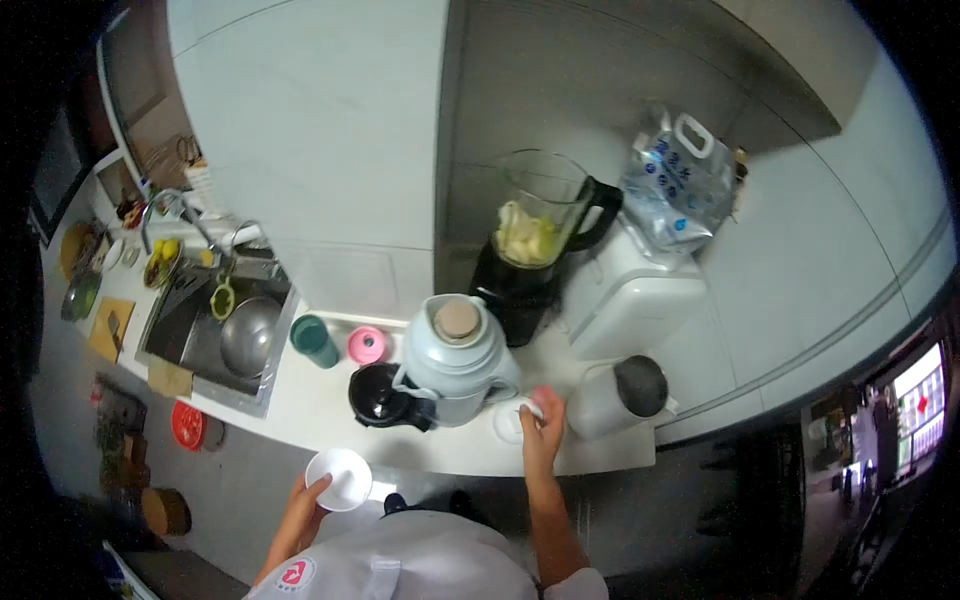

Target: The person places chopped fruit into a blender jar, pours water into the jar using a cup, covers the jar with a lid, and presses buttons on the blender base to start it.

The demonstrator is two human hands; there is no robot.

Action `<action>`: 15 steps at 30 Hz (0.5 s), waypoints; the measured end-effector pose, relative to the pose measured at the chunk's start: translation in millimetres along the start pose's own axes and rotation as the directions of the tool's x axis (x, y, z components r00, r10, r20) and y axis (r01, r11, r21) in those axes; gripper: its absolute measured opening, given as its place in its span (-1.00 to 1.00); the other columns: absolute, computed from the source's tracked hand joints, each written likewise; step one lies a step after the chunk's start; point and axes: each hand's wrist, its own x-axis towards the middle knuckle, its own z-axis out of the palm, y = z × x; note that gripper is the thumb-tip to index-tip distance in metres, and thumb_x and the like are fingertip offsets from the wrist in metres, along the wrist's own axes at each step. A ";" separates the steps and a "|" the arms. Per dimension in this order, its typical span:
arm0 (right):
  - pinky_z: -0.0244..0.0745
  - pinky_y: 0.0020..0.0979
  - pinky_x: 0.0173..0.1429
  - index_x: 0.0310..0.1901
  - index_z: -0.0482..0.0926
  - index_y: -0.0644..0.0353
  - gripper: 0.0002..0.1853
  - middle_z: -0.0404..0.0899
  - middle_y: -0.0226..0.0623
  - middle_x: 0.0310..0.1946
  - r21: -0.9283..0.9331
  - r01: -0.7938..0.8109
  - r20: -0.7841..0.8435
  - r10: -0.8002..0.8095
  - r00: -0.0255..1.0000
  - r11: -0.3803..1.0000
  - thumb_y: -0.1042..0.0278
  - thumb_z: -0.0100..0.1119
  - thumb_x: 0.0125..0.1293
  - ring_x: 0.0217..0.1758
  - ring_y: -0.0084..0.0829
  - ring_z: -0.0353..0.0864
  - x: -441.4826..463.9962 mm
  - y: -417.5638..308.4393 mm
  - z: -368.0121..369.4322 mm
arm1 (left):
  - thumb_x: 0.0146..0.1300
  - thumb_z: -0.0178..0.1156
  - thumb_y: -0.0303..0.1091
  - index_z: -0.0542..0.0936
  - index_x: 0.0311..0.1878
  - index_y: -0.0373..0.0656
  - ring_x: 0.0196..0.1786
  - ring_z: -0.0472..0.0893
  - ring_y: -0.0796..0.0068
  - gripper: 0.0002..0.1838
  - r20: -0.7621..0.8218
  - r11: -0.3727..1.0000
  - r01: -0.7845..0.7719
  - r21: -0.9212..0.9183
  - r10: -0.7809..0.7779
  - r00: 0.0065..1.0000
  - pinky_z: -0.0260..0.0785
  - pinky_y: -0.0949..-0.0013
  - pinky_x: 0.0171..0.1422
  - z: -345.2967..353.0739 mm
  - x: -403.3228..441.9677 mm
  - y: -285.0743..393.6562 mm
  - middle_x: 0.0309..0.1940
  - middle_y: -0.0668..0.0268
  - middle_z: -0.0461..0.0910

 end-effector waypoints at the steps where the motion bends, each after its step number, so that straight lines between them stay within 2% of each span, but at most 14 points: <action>1: 0.37 -0.33 0.28 0.25 0.37 0.28 -0.51 0.52 -0.23 0.08 -0.001 -0.009 0.022 0.009 1.000 1.000 0.53 0.18 0.28 0.14 -0.29 0.53 10.0 -7.2 12.9 | 0.31 0.20 -0.27 0.30 0.38 -0.20 0.20 0.54 0.25 -0.40 -0.013 1.000 -0.008 0.004 0.008 1.000 0.45 0.17 0.22 -2.1 0.2 0.2 0.19 0.12 0.49; 3: 0.44 -0.35 0.18 0.29 0.32 0.33 -0.41 0.51 -0.17 0.11 -0.268 0.332 0.151 -0.301 0.942 0.904 0.58 0.20 0.19 0.11 -0.34 0.52 26.8 -17.3 27.2 | 0.30 0.23 -0.28 0.34 0.37 -0.17 0.16 0.56 0.30 -0.41 -0.028 1.000 -0.025 -0.006 0.025 0.999 0.47 0.21 0.15 -9.0 6.2 -4.9 0.16 0.17 0.51; 4: 0.44 -0.35 0.18 0.29 0.32 0.33 -0.41 0.51 -0.17 0.11 -0.267 0.328 0.173 -0.290 0.941 0.906 0.58 0.20 0.19 0.11 -0.34 0.52 32.0 -14.4 29.0 | 0.30 0.23 -0.28 0.34 0.37 -0.17 0.16 0.56 0.30 -0.41 -0.046 1.000 -0.017 -0.021 0.016 0.999 0.47 0.21 0.15 -12.0 8.3 -8.2 0.16 0.17 0.51; 7: 0.30 -0.41 0.26 0.28 0.32 0.36 -0.47 0.50 -0.07 0.07 -0.259 0.075 0.289 0.003 0.957 0.963 0.59 0.06 0.23 0.17 -0.32 0.47 41.8 -8.7 34.4 | 0.28 0.24 -0.28 0.35 0.36 -0.13 0.14 0.57 0.33 -0.41 -0.041 0.997 -0.038 -0.066 0.035 0.999 0.49 0.22 0.11 -16.4 5.2 -9.1 0.13 0.21 0.53; 8: 0.30 -0.41 0.26 0.28 0.32 0.36 -0.47 0.50 -0.07 0.07 -0.256 0.071 0.306 0.011 0.952 0.964 0.59 0.06 0.23 0.17 -0.32 0.47 37.6 -9.3 38.6 | 0.28 0.24 -0.28 0.35 0.36 -0.13 0.14 0.57 0.33 -0.41 -0.059 0.996 -0.038 -0.075 0.033 0.998 0.49 0.22 0.11 -18.4 2.9 -10.5 0.13 0.21 0.53; 10: 0.28 -0.42 0.27 0.27 0.32 0.36 -0.48 0.49 -0.06 0.06 -0.242 0.126 0.183 -0.083 0.980 0.962 0.58 0.04 0.24 0.16 -0.30 0.47 33.2 -16.1 48.8 | 0.27 0.25 -0.27 0.35 0.36 -0.12 0.11 0.59 0.33 -0.40 -0.057 0.997 -0.024 -0.070 0.020 0.998 0.51 0.21 0.08 -20.7 3.1 -12.6 0.13 0.21 0.53; 12: 0.29 -0.37 0.30 0.30 0.28 0.35 -0.45 0.46 -0.05 0.11 -0.259 0.126 0.200 -0.075 0.977 0.958 0.57 0.09 0.25 0.18 -0.27 0.46 30.5 4.9 42.4 | 0.27 0.25 -0.26 0.34 0.36 -0.12 0.10 0.60 0.32 -0.40 -0.066 0.997 -0.032 -0.070 0.027 0.997 0.53 0.20 0.07 -24.8 0.4 -14.8 0.13 0.20 0.53; 14: 0.30 -0.31 0.34 0.33 0.23 0.34 -0.43 0.43 -0.06 0.16 -0.228 0.143 0.031 -0.139 0.990 0.963 0.55 0.10 0.28 0.21 -0.22 0.45 21.1 40.7 30.3 | 0.27 0.25 -0.26 0.34 0.35 -0.12 0.11 0.60 0.31 -0.41 -0.081 0.995 -0.038 -0.090 0.031 0.996 0.54 0.20 0.09 -29.6 1.4 -20.5 0.12 0.20 0.54; 15: 0.34 -0.31 0.31 0.33 0.23 0.32 -0.43 0.42 -0.08 0.17 -0.252 0.075 -0.005 -0.079 0.997 0.965 0.54 0.13 0.29 0.21 -0.23 0.45 7.8 34.7 29.0 | 0.27 0.25 -0.26 0.34 0.35 -0.12 0.11 0.60 0.31 -0.41 -0.085 0.994 -0.044 -0.096 0.036 0.996 0.54 0.20 0.09 -30.3 0.9 -20.0 0.12 0.20 0.54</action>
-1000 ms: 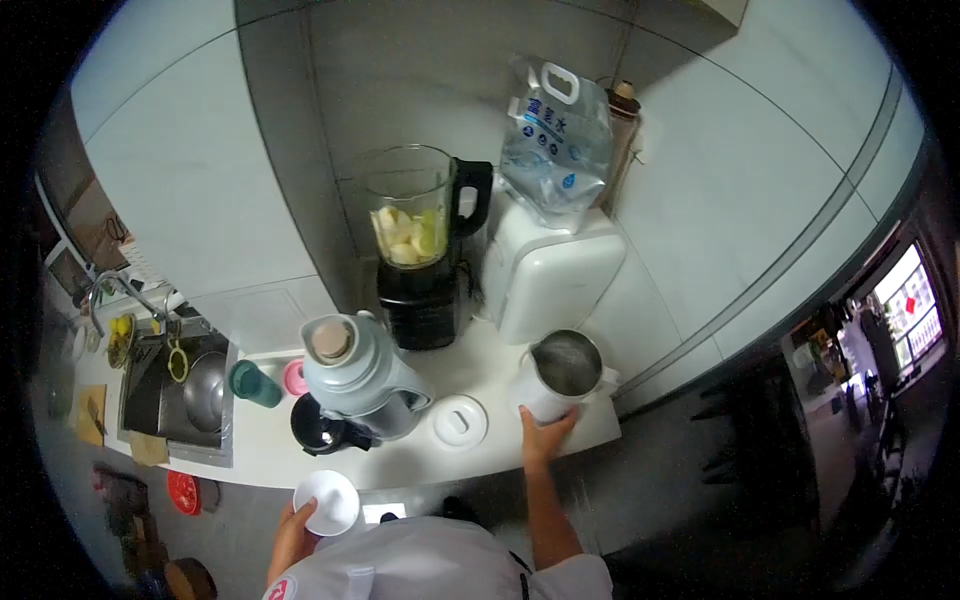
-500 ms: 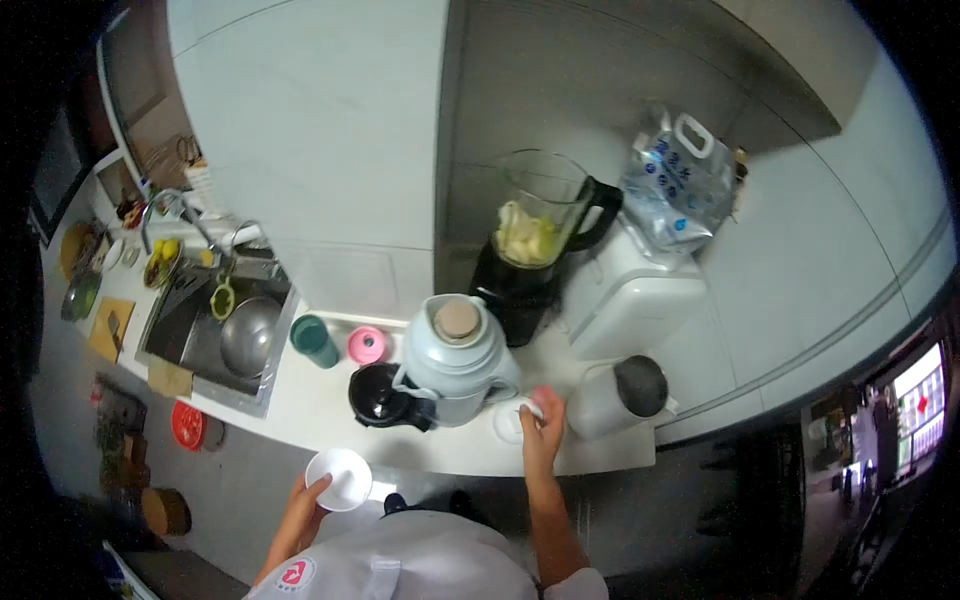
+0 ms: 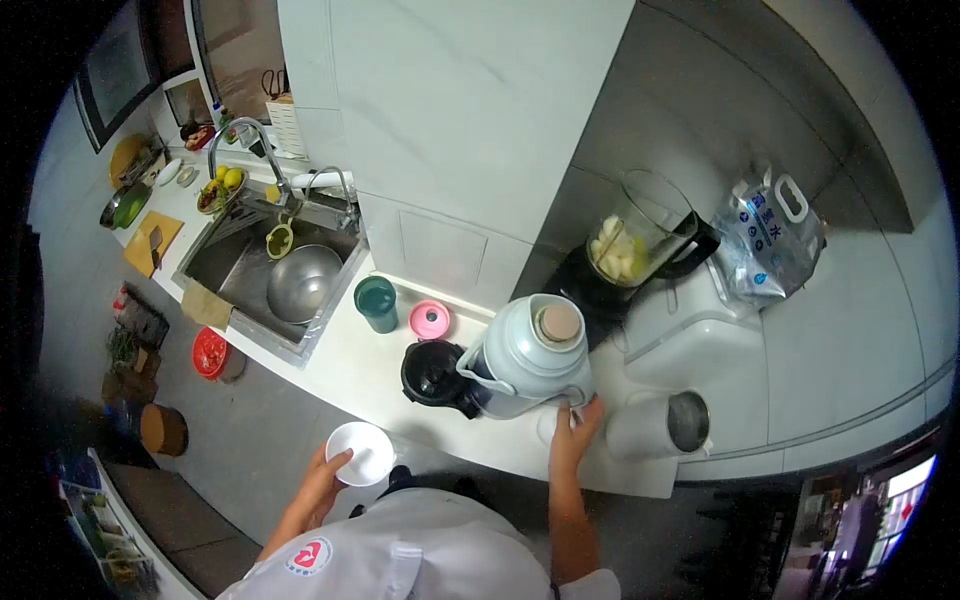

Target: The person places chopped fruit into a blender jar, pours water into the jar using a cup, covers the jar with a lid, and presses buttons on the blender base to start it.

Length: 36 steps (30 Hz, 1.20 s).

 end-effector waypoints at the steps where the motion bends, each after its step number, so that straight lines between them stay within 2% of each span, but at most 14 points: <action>1: 0.38 -0.31 0.29 0.32 0.23 0.31 -0.43 0.41 -0.10 0.18 -0.024 -0.068 -0.021 0.068 0.997 0.997 0.53 0.15 0.29 0.20 -0.23 0.46 -15.3 -6.3 -4.5 | 0.27 0.25 -0.26 0.35 0.35 -0.12 0.11 0.60 0.31 -0.41 -0.010 1.000 -0.006 -0.008 0.006 1.000 0.54 0.20 0.09 -0.5 -1.2 0.9 0.11 0.20 0.54; 3: 0.51 -0.41 0.11 0.14 0.38 0.21 -0.63 0.51 -0.25 0.00 0.138 -0.233 0.009 0.234 0.972 0.962 0.45 0.16 0.33 0.02 -0.44 0.55 -46.3 61.0 -18.3 | 0.27 0.25 -0.26 0.35 0.35 -0.12 0.12 0.59 0.31 -0.41 -0.024 1.000 -0.015 -0.019 0.015 1.000 0.54 0.21 0.10 -3.3 -1.7 -0.2 0.11 0.20 0.54; 4: 0.55 -0.40 0.06 0.11 0.40 0.20 -0.67 0.53 -0.23 -0.01 0.105 -0.416 0.197 0.391 0.899 0.903 0.42 0.17 0.34 -0.01 -0.45 0.59 -62.7 63.8 -24.1 | 0.27 0.25 -0.26 0.35 0.34 -0.12 0.12 0.59 0.31 -0.42 -0.019 1.000 -0.007 -0.026 0.007 1.000 0.54 0.21 0.09 -5.9 -0.1 -2.2 0.11 0.20 0.54; 5: 0.60 -0.39 0.01 0.08 0.43 0.18 -0.70 0.55 -0.22 -0.02 0.036 -0.575 0.370 0.524 0.767 0.817 0.39 0.17 0.36 -0.04 -0.45 0.62 -76.3 60.0 -23.0 | 0.27 0.25 -0.26 0.35 0.34 -0.13 0.11 0.59 0.31 -0.42 -0.015 1.000 0.001 -0.032 -0.001 1.000 0.54 0.21 0.08 -8.0 2.3 -3.6 0.11 0.20 0.54; 7: 0.64 -0.27 0.01 0.07 0.45 0.15 -0.69 0.58 -0.16 -0.04 -0.150 -0.723 0.587 0.650 0.483 0.674 0.26 0.21 0.37 -0.03 -0.35 0.66 -90.9 47.1 -4.5 | 0.27 0.26 -0.25 0.35 0.34 -0.13 0.11 0.59 0.32 -0.42 -0.009 1.000 0.006 -0.017 -0.006 1.000 0.54 0.22 0.07 -10.4 7.7 -6.2 0.10 0.20 0.54; 8: 0.64 -0.27 0.01 0.07 0.45 0.15 -0.69 0.58 -0.16 -0.04 -0.154 -0.722 0.593 0.648 0.478 0.674 0.26 0.21 0.37 -0.03 -0.35 0.66 -95.8 41.0 8.2 | 0.27 0.26 -0.25 0.35 0.33 -0.13 0.10 0.59 0.33 -0.41 0.002 1.000 0.015 0.000 -0.015 1.000 0.54 0.22 0.06 -11.4 9.3 -7.2 0.10 0.20 0.54; 10: 0.63 -0.15 0.07 0.05 0.46 0.16 -0.66 0.57 -0.10 0.01 -0.140 -0.827 0.741 0.612 0.276 0.544 0.16 0.22 0.38 0.06 -0.20 0.64 -100.6 27.7 37.4 | 0.27 0.27 -0.24 0.36 0.33 -0.13 0.09 0.60 0.34 -0.41 0.018 1.000 0.003 -0.005 -0.003 1.000 0.53 0.24 0.05 -11.0 9.8 -6.7 0.09 0.20 0.54; 11: 0.63 -0.15 0.07 0.05 0.46 0.16 -0.66 0.57 -0.10 0.01 -0.145 -0.825 0.745 0.609 0.271 0.545 0.16 0.22 0.38 0.06 -0.20 0.64 -101.3 28.3 51.7 | 0.26 0.28 -0.23 0.36 0.33 -0.13 0.08 0.60 0.35 -0.41 0.041 1.000 -0.010 -0.007 0.010 0.999 0.53 0.25 0.04 -10.2 10.1 -5.5 0.09 0.20 0.54; 14: 0.59 -0.05 0.11 0.06 0.43 0.18 -0.61 0.55 -0.05 0.03 -0.050 -0.912 0.797 0.566 0.209 0.407 0.10 0.23 0.37 0.10 -0.05 0.61 -98.0 41.6 94.2 | 0.25 0.29 -0.21 0.36 0.32 -0.13 0.08 0.60 0.35 -0.40 0.027 1.000 0.008 0.010 -0.008 1.000 0.52 0.27 0.05 -10.3 6.8 0.8 0.08 0.20 0.55; 16: 0.56 0.04 0.15 0.10 0.36 0.21 -0.53 0.52 0.02 0.05 -0.042 -0.964 0.756 0.639 0.141 0.263 0.08 0.23 0.37 0.13 0.04 0.59 -95.4 45.0 117.4 | 0.25 0.29 -0.21 0.36 0.32 -0.12 0.08 0.60 0.35 -0.40 0.016 1.000 0.011 0.003 -0.011 1.000 0.53 0.27 0.05 -14.5 5.0 2.2 0.08 0.20 0.55; 20: 0.62 0.03 0.11 0.14 0.29 0.36 -0.42 0.47 0.08 0.10 -0.016 -0.968 0.718 0.677 0.162 0.249 0.06 0.24 0.36 0.16 0.08 0.56 -95.7 42.5 142.6 | 0.25 0.29 -0.22 0.35 0.32 -0.12 0.08 0.60 0.35 -0.40 -0.023 0.999 0.015 -0.033 -0.016 1.000 0.53 0.23 0.07 -32.9 5.1 -3.3 0.08 0.20 0.55; 24: 0.62 0.00 0.13 0.14 0.29 0.40 -0.43 0.47 0.06 0.11 0.007 -0.959 0.706 0.678 0.205 0.282 0.07 0.21 0.37 0.16 0.05 0.57 -96.7 38.2 160.1 | 0.26 0.27 -0.24 0.35 0.32 -0.12 0.09 0.61 0.33 -0.41 -0.052 0.998 0.006 -0.061 -0.009 0.999 0.52 0.20 0.08 -49.2 0.9 1.8 0.09 0.21 0.55; 31: 0.57 -0.14 0.20 0.01 0.41 0.38 -0.56 0.57 -0.04 0.00 0.109 -0.967 0.679 0.694 0.242 0.231 0.12 0.18 0.38 0.13 -0.15 0.60 -104.5 45.9 173.7 | 0.28 0.25 -0.27 0.37 0.32 -0.12 0.10 0.61 0.32 -0.44 -0.069 0.997 0.019 -0.069 -0.024 0.997 0.51 0.20 0.09 -72.1 5.2 14.5 0.09 0.20 0.55; 36: 0.58 -0.23 0.14 0.00 0.45 0.32 -0.56 0.60 -0.10 -0.04 0.249 -0.935 0.527 0.774 0.351 0.254 0.08 0.23 0.33 0.06 -0.23 0.62 -112.0 43.7 186.9 | 0.28 0.24 -0.29 0.36 0.33 -0.13 0.10 0.60 0.33 -0.44 -0.044 0.998 0.031 -0.051 -0.033 0.998 0.51 0.20 0.09 -84.8 15.0 24.9 0.09 0.20 0.55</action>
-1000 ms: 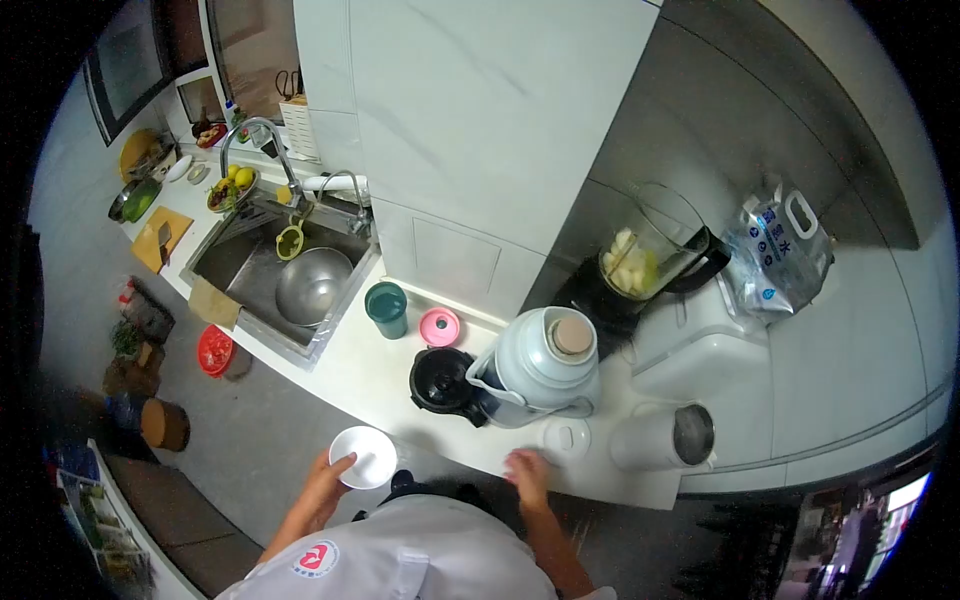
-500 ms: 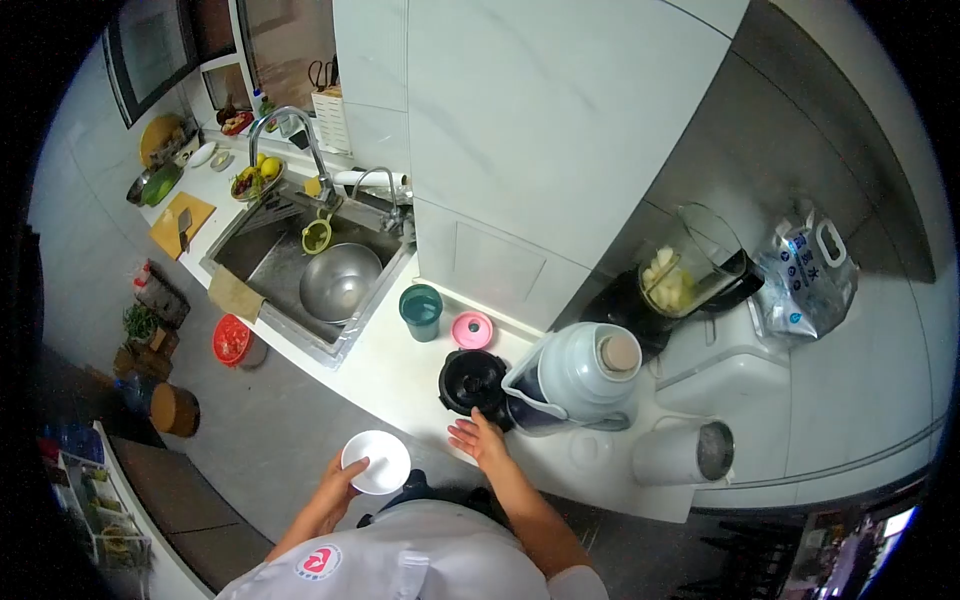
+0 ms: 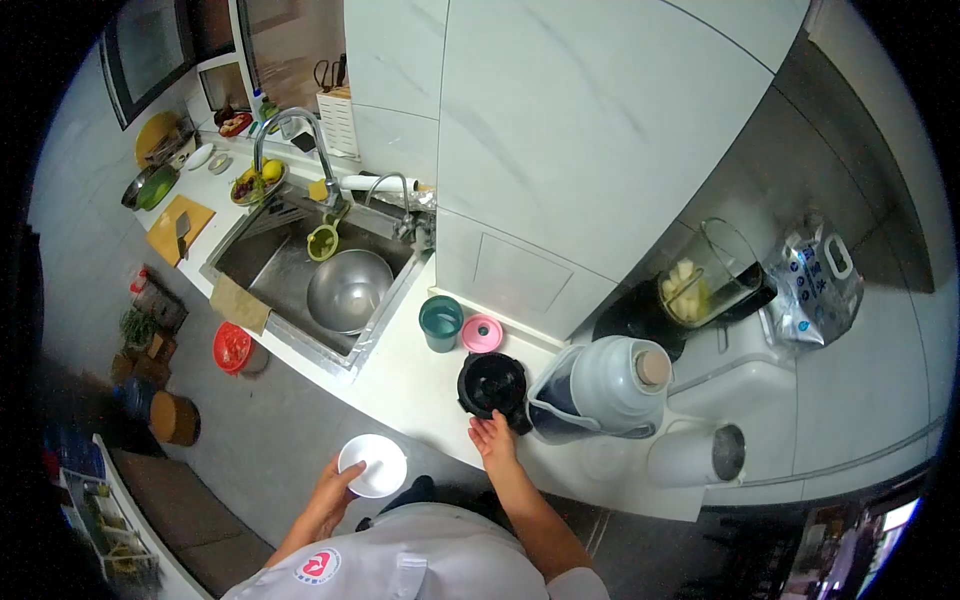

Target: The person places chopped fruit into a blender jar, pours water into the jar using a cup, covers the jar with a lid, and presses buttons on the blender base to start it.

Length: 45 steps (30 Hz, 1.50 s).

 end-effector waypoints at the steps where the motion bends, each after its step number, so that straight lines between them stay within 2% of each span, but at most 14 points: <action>1: 0.58 -0.23 0.14 0.00 0.45 0.32 -0.56 0.60 -0.10 -0.04 0.004 0.003 -0.005 -0.003 1.000 1.000 0.08 0.23 0.33 0.06 -0.23 0.62 -3.1 1.4 1.4 | 0.27 0.24 -0.29 0.36 0.33 -0.12 0.10 0.60 0.33 -0.44 0.002 1.000 0.001 -0.005 -0.001 1.000 0.51 0.20 0.08 -2.0 2.8 1.1 0.09 0.20 0.55; 7: 0.59 -0.24 0.11 0.08 0.45 0.25 -0.57 0.58 -0.16 0.00 -0.050 -0.110 0.191 0.118 0.974 0.993 0.11 0.23 0.35 0.08 -0.25 0.61 -38.8 13.6 12.7 | 0.27 0.24 -0.29 0.36 0.31 -0.15 0.08 0.60 0.34 -0.44 0.033 1.000 0.017 0.021 -0.018 0.999 0.51 0.22 0.06 -13.2 16.4 12.3 0.10 0.19 0.54; 9: 0.56 -0.22 0.14 0.11 0.44 0.20 -0.59 0.57 -0.16 0.03 -0.384 0.134 0.287 -0.020 0.958 0.914 0.16 0.24 0.36 0.07 -0.23 0.61 -60.7 6.6 44.7 | 0.27 0.24 -0.29 0.36 0.31 -0.16 0.09 0.60 0.34 -0.45 0.041 0.999 0.028 0.039 -0.030 0.999 0.52 0.22 0.07 -15.3 21.8 13.2 0.09 0.18 0.54; 11: 0.50 -0.21 0.21 0.21 0.37 0.17 -0.47 0.51 -0.14 0.12 -0.436 0.236 0.338 -0.085 0.937 0.868 0.20 0.33 0.29 0.13 -0.23 0.57 -41.5 5.2 61.8 | 0.27 0.24 -0.28 0.37 0.31 -0.15 0.09 0.60 0.33 -0.45 0.012 0.998 0.009 0.064 -0.010 1.000 0.52 0.21 0.06 -16.0 26.9 11.7 0.10 0.18 0.54; 13: 0.38 -0.12 0.30 0.33 0.23 0.18 -0.21 0.41 -0.06 0.23 -0.528 0.691 0.528 -0.447 0.722 0.494 0.22 0.47 0.13 0.26 -0.15 0.45 -16.4 -1.2 82.7 | 0.28 0.22 -0.29 0.33 0.34 -0.18 0.12 0.58 0.28 -0.42 0.019 0.998 -0.003 0.070 0.001 1.000 0.52 0.18 0.10 -16.8 32.0 14.1 0.14 0.15 0.52; 14: 0.38 -0.12 0.30 0.33 0.23 0.18 -0.21 0.41 -0.06 0.23 -0.526 0.694 0.537 -0.440 0.719 0.492 0.22 0.47 0.13 0.26 -0.15 0.45 -8.0 -9.9 90.2 | 0.30 0.20 -0.30 0.30 0.38 -0.21 0.16 0.57 0.24 -0.40 0.020 0.998 -0.018 0.067 0.017 1.000 0.52 0.15 0.13 -13.6 31.9 13.9 0.18 0.12 0.49; 16: 0.19 -0.03 0.41 0.42 0.06 0.16 0.06 0.30 0.02 0.31 -0.684 0.720 0.622 -0.608 0.494 -0.115 0.21 0.58 -0.05 0.43 -0.05 0.22 8.0 -22.5 115.8 | 0.30 0.19 -0.30 0.29 0.38 -0.20 0.16 0.57 0.24 -0.39 -0.021 0.998 -0.043 0.047 0.044 0.999 0.51 0.14 0.15 -3.3 20.5 20.5 0.17 0.12 0.50; 19: 0.02 0.00 0.49 0.45 -0.02 0.16 0.18 0.23 0.06 0.35 -0.705 0.674 0.634 -0.620 0.462 -0.219 0.20 0.62 -0.13 0.50 0.03 0.06 33.5 -26.9 142.8 | 0.30 0.22 -0.31 0.34 0.35 -0.18 0.16 0.57 0.30 -0.43 -0.116 0.999 -0.038 -0.002 0.038 0.992 0.49 0.18 0.17 7.0 8.0 26.8 0.14 0.16 0.52; 27: -0.06 0.05 0.54 0.41 0.07 0.17 0.18 0.25 0.03 0.34 -0.706 0.672 0.581 -0.723 0.373 -0.221 0.15 0.66 -0.24 0.47 0.07 0.10 59.5 -21.7 173.3 | 0.30 0.22 -0.29 0.32 0.36 -0.21 0.12 0.60 0.28 -0.41 -0.100 1.000 0.013 -0.016 -0.014 0.995 0.52 0.23 0.12 -12.4 16.5 33.0 0.14 0.14 0.54; 31: -0.07 0.06 0.54 0.34 0.17 0.16 0.09 0.29 0.04 0.30 -0.720 0.685 0.536 -0.718 0.445 -0.113 0.18 0.66 -0.24 0.45 0.08 0.13 59.1 -21.4 177.2 | 0.29 0.24 -0.32 0.33 0.35 -0.18 0.16 0.57 0.30 -0.42 -0.026 0.998 0.056 0.030 -0.055 0.998 0.51 0.19 0.15 -38.1 40.8 56.7 0.15 0.18 0.52; 33: 0.20 -0.04 0.38 0.25 0.24 0.17 0.00 0.38 0.01 0.16 -0.739 0.645 0.539 -0.745 0.393 -0.195 0.19 0.66 -0.26 0.32 0.04 0.28 59.5 -19.1 177.7 | 0.28 0.25 -0.31 0.33 0.35 -0.17 0.14 0.58 0.30 -0.41 0.003 0.998 0.033 0.057 -0.034 0.999 0.52 0.19 0.12 -53.4 57.1 69.7 0.14 0.18 0.53; 34: 0.02 0.11 0.48 0.26 0.23 0.16 0.00 0.35 0.09 0.23 -0.742 0.664 0.490 -0.748 0.448 -0.088 0.21 0.64 -0.24 0.40 0.12 0.20 59.0 -15.8 178.0 | 0.27 0.25 -0.30 0.34 0.35 -0.16 0.12 0.60 0.31 -0.41 0.019 0.996 0.010 0.086 -0.012 1.000 0.54 0.20 0.10 -62.7 63.4 76.6 0.13 0.19 0.54; 37: 0.17 0.08 0.40 0.26 0.23 0.17 0.00 0.38 0.10 0.18 -0.742 0.669 0.468 -0.753 0.463 -0.050 0.22 0.64 -0.25 0.34 0.12 0.28 46.2 -13.2 186.1 | 0.27 0.26 -0.28 0.34 0.35 -0.13 0.08 0.62 0.31 -0.40 -0.004 0.993 -0.027 0.113 0.027 1.000 0.57 0.22 0.03 -83.8 81.6 98.4 0.11 0.20 0.56; 45: 0.39 -0.25 0.28 0.26 0.16 0.20 0.00 0.43 -0.08 0.12 -0.478 0.865 0.683 -0.683 0.258 -0.151 0.37 0.64 -0.21 0.23 -0.21 0.49 -84.1 -52.1 237.2 | 0.29 0.21 -0.28 0.31 0.38 -0.12 0.11 0.61 0.30 -0.40 0.055 0.989 -0.067 0.129 0.061 0.997 0.57 0.19 0.04 -100.9 113.0 131.1 0.16 0.19 0.53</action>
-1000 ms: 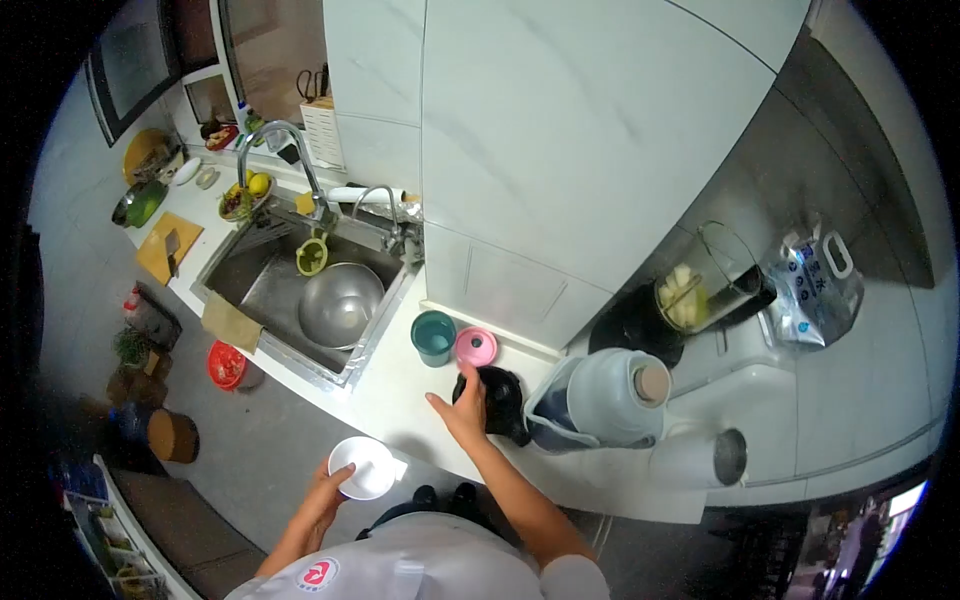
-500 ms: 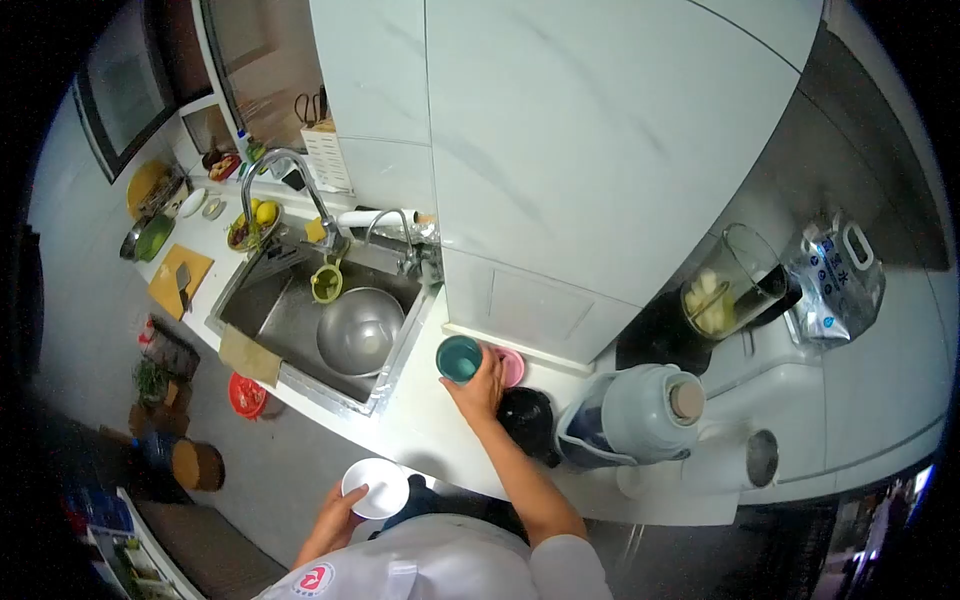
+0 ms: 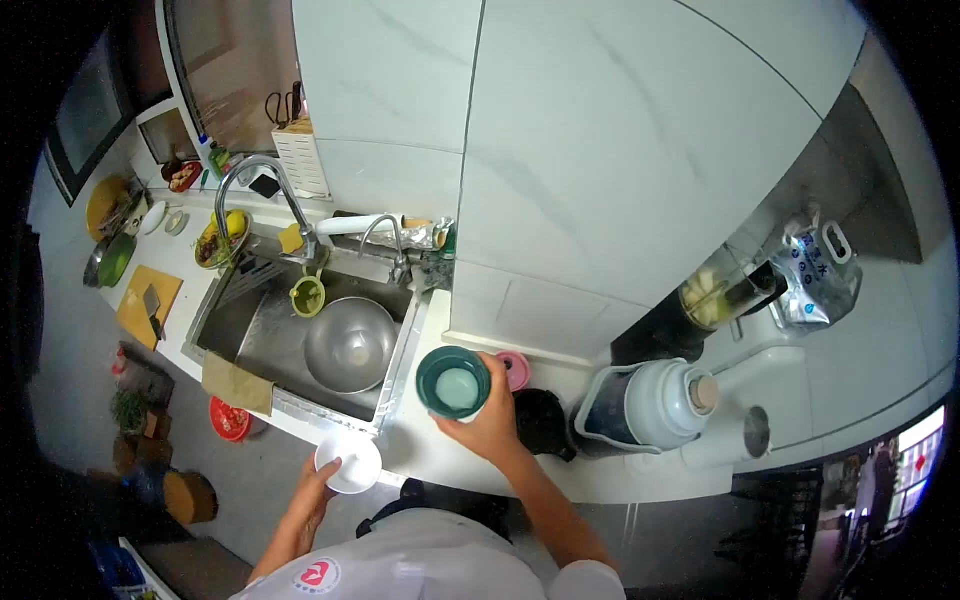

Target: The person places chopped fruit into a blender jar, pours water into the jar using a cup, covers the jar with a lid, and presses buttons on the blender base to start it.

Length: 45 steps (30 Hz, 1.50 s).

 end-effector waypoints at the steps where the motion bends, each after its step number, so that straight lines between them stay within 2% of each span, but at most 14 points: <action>1: 0.38 -0.25 0.29 0.27 0.14 0.20 0.01 0.43 -0.09 0.13 0.056 0.048 0.054 -0.051 0.997 0.997 0.38 0.63 -0.22 0.22 -0.22 0.49 5.3 -18.7 -10.1 | 0.29 0.21 -0.28 0.31 0.38 -0.12 0.11 0.61 0.30 -0.40 0.010 1.000 -0.001 0.000 0.001 1.000 0.57 0.19 0.04 1.9 2.0 0.8 0.16 0.19 0.53; 4: 0.33 -0.16 0.36 0.29 0.14 0.21 0.04 0.41 -0.11 0.14 0.046 0.164 0.114 -0.169 0.979 0.985 0.34 0.63 -0.23 0.19 -0.23 0.50 18.1 -63.3 -38.8 | 0.29 0.22 -0.29 0.32 0.38 -0.11 0.09 0.62 0.31 -0.41 0.034 1.000 0.024 -0.010 -0.024 0.999 0.57 0.20 0.04 10.1 7.6 -0.4 0.14 0.20 0.55; 6: -0.10 0.11 0.56 0.27 0.24 0.21 0.06 0.46 -0.12 0.10 0.190 0.323 0.106 -0.346 0.932 0.927 0.21 0.64 -0.35 0.21 -0.10 0.46 27.4 -87.4 -53.8 | 0.28 0.23 -0.30 0.34 0.36 -0.11 0.06 0.63 0.32 -0.41 0.059 0.998 0.052 -0.021 -0.051 0.997 0.58 0.21 0.04 16.9 11.6 -4.4 0.11 0.21 0.56; 8: -0.12 0.15 0.55 0.27 0.29 0.21 0.05 0.45 -0.14 0.11 0.244 0.345 0.095 -0.376 0.922 0.907 0.14 0.63 -0.35 0.20 -0.11 0.46 35.7 -113.8 -67.9 | 0.28 0.24 -0.32 0.34 0.36 -0.10 0.07 0.63 0.32 -0.41 0.085 0.997 0.066 -0.030 -0.063 0.994 0.56 0.22 0.04 22.7 10.6 -5.4 0.11 0.23 0.57; 12: 0.16 0.18 0.47 -0.01 0.49 0.24 -0.66 0.63 -0.16 -0.27 0.074 0.447 0.143 -0.453 0.880 0.891 0.52 0.32 0.18 -0.13 -0.30 0.63 42.4 -152.7 -84.3 | 0.27 0.25 -0.32 0.33 0.36 -0.13 0.10 0.60 0.32 -0.40 0.176 0.992 0.109 -0.060 -0.097 0.980 0.53 0.23 0.06 18.2 30.5 -29.3 0.11 0.21 0.56; 16: 0.17 0.15 0.47 -0.11 0.40 0.15 -0.80 0.62 -0.19 -0.27 0.072 0.436 0.032 -0.438 0.898 0.897 0.48 0.22 0.31 -0.20 -0.35 0.66 38.9 -193.2 -96.1 | 0.27 0.25 -0.33 0.32 0.36 -0.15 0.12 0.59 0.32 -0.40 0.149 0.997 0.070 -0.038 -0.063 0.987 0.53 0.22 0.07 32.3 15.0 -17.0 0.12 0.20 0.54; 25: 0.17 0.12 0.48 -0.10 0.32 -0.02 -0.83 0.57 -0.25 -0.27 0.055 0.411 0.053 -0.414 0.909 0.910 0.41 0.11 0.40 -0.22 -0.31 0.69 29.6 -216.0 -113.1 | 0.29 0.24 -0.33 0.31 0.36 -0.15 0.12 0.59 0.32 -0.40 0.149 0.994 0.107 -0.006 -0.105 0.983 0.50 0.22 0.08 41.7 12.4 -13.7 0.14 0.21 0.53; 31: 0.15 0.13 0.50 -0.12 0.32 -0.10 -0.85 0.56 -0.31 -0.32 0.111 0.423 -0.047 -0.420 0.906 0.899 0.31 0.10 0.40 -0.22 -0.35 0.68 27.8 -226.9 -111.0 | 0.28 0.24 -0.33 0.31 0.37 -0.16 0.13 0.58 0.34 -0.40 0.169 0.995 0.076 0.057 -0.084 0.982 0.50 0.26 0.09 46.3 14.8 -12.6 0.14 0.21 0.53; 32: 0.10 0.10 0.53 -0.14 0.34 -0.07 -0.92 0.55 -0.32 -0.36 0.054 0.413 -0.070 -0.409 0.910 0.909 0.21 -0.03 0.46 -0.23 -0.38 0.67 27.6 -234.6 -109.8 | 0.28 0.25 -0.32 0.31 0.37 -0.16 0.13 0.58 0.34 -0.39 0.177 0.997 0.065 0.051 -0.073 0.982 0.50 0.27 0.09 47.0 15.1 -12.2 0.14 0.21 0.53; 34: 0.04 0.07 0.56 -0.17 0.35 -0.03 -0.83 0.54 -0.33 -0.40 -0.004 0.400 -0.094 -0.399 0.912 0.916 0.12 -0.15 0.53 -0.24 -0.41 0.65 29.5 -235.8 -101.7 | 0.28 0.25 -0.32 0.31 0.37 -0.17 0.13 0.58 0.34 -0.39 0.186 0.998 0.054 0.045 -0.062 0.981 0.50 0.27 0.10 51.5 11.6 -4.9 0.14 0.20 0.53; 37: 0.44 -0.08 0.26 0.01 0.41 0.05 -0.67 0.58 -0.16 -0.25 -0.015 0.667 -0.311 -0.638 0.705 0.745 0.26 0.30 0.29 -0.26 -0.31 0.62 37.1 -208.0 -94.2 | 0.28 0.25 -0.32 0.31 0.37 -0.17 0.13 0.58 0.34 -0.39 0.157 0.994 0.049 0.098 -0.064 0.985 0.50 0.28 0.09 57.2 6.1 4.5 0.14 0.21 0.53; 40: 0.20 0.17 0.45 -0.01 0.31 -0.11 -0.61 0.55 -0.28 -0.18 0.009 0.802 -0.172 -0.789 0.590 0.598 0.24 0.31 0.23 -0.14 -0.34 0.63 47.3 -196.8 -105.4 | 0.28 0.25 -0.32 0.32 0.37 -0.17 0.13 0.58 0.34 -0.40 0.169 0.992 0.042 0.120 -0.062 0.984 0.51 0.29 0.08 57.1 9.1 3.1 0.14 0.21 0.53; 43: 0.24 0.15 0.43 0.02 0.32 -0.11 -0.59 0.55 -0.23 -0.16 -0.049 0.844 -0.273 -0.820 0.502 0.533 0.26 0.33 0.22 -0.16 -0.32 0.63 51.8 -210.5 -104.4 | 0.28 0.25 -0.32 0.32 0.37 -0.17 0.11 0.59 0.35 -0.40 0.180 0.991 0.052 0.120 -0.073 0.981 0.51 0.29 0.08 54.7 10.2 2.4 0.13 0.21 0.53; 45: 0.21 0.17 0.44 0.03 0.32 -0.13 -0.57 0.55 -0.20 -0.16 -0.050 0.851 -0.177 -0.843 0.508 0.523 0.26 0.33 0.21 -0.14 -0.31 0.63 53.4 -215.5 -111.5 | 0.29 0.25 -0.32 0.32 0.37 -0.17 0.11 0.59 0.35 -0.40 0.206 0.992 0.052 0.111 -0.074 0.976 0.51 0.29 0.08 52.6 13.8 -0.7 0.13 0.21 0.53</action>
